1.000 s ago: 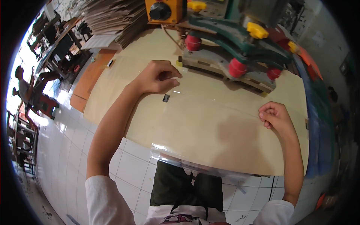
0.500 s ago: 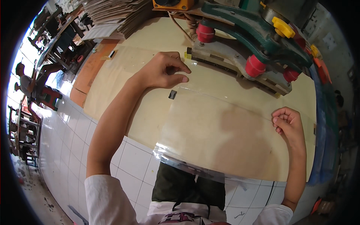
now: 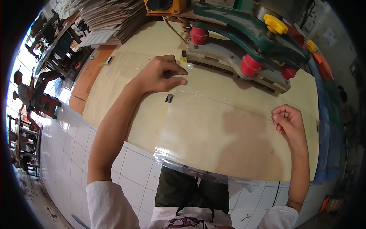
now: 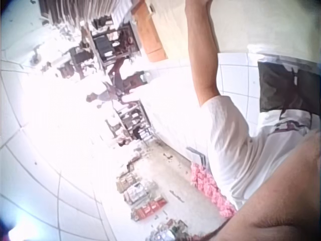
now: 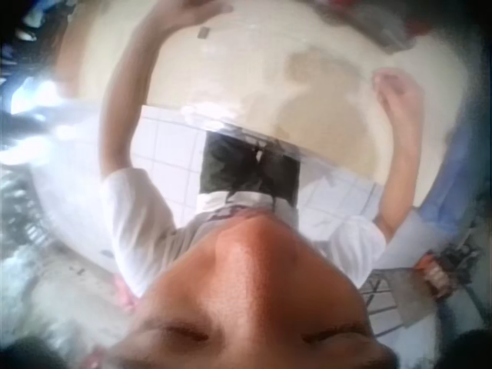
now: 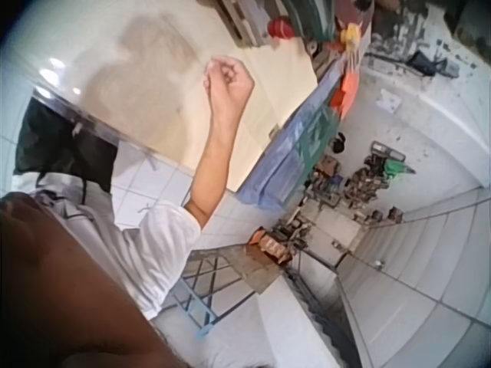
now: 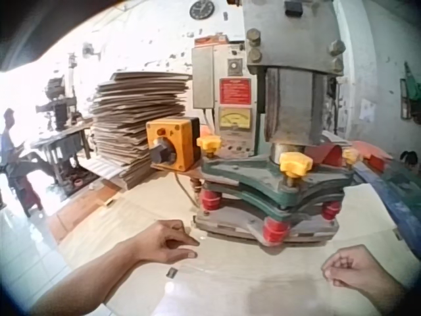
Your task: The person aligns a plastic sheet under the head of a sealing machine, lowers the press to apply heat, and then lifts the machine head to release the material.
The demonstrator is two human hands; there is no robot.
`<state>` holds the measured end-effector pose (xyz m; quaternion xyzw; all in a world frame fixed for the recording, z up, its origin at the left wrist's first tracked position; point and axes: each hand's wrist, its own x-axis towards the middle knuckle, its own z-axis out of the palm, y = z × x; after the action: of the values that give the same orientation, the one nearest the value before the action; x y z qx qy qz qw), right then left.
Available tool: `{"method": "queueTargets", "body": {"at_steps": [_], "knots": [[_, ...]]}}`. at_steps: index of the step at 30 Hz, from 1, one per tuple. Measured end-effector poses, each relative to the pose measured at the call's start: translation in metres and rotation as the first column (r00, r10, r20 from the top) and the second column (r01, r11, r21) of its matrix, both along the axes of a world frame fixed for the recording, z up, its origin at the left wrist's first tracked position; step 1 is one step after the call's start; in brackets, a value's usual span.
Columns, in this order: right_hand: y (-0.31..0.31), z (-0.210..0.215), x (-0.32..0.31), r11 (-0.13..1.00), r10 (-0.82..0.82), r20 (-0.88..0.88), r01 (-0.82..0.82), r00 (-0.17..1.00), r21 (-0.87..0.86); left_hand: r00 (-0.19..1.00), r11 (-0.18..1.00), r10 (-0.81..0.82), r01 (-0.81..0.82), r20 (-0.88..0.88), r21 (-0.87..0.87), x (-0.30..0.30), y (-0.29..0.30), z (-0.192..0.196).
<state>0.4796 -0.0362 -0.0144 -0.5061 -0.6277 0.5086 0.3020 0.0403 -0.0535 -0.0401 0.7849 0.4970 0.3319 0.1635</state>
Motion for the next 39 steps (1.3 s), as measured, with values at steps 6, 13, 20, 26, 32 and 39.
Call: {"method": "queueTargets", "body": {"at_steps": [6,13,20,26,32,39], "knots": [[0.0,-0.001,0.003,0.999,-0.017,0.045,0.015,0.999,0.052,1.0,0.998,-0.008,0.009,-0.024,0.058,0.004,0.005,0.0],[0.003,-0.002,0.0,0.995,0.027,0.104,-0.037,0.994,0.094,0.999,0.999,0.034,-0.034,-0.01,0.003,0.007,0.0,0.002],[0.001,-0.003,0.001,0.99,-0.012,0.152,-0.01,0.988,0.143,0.999,0.999,0.028,-0.027,-0.031,0.029,0.009,0.003,-0.001],[0.002,-0.011,0.0,0.915,-0.105,0.251,-0.006,0.962,0.404,0.999,0.999,0.035,-0.034,-0.042,0.029,0.006,0.002,-0.002],[-0.009,0.0,-0.006,0.716,-0.187,0.5,-0.231,0.845,0.659,0.999,0.999,0.038,-0.038,-0.012,-0.002,0.007,0.002,-0.002],[-0.001,-0.012,-0.002,0.613,-0.197,0.563,-0.347,0.803,0.71,1.0,1.0,0.029,-0.029,-0.011,0.013,0.006,0.002,-0.001]]}}
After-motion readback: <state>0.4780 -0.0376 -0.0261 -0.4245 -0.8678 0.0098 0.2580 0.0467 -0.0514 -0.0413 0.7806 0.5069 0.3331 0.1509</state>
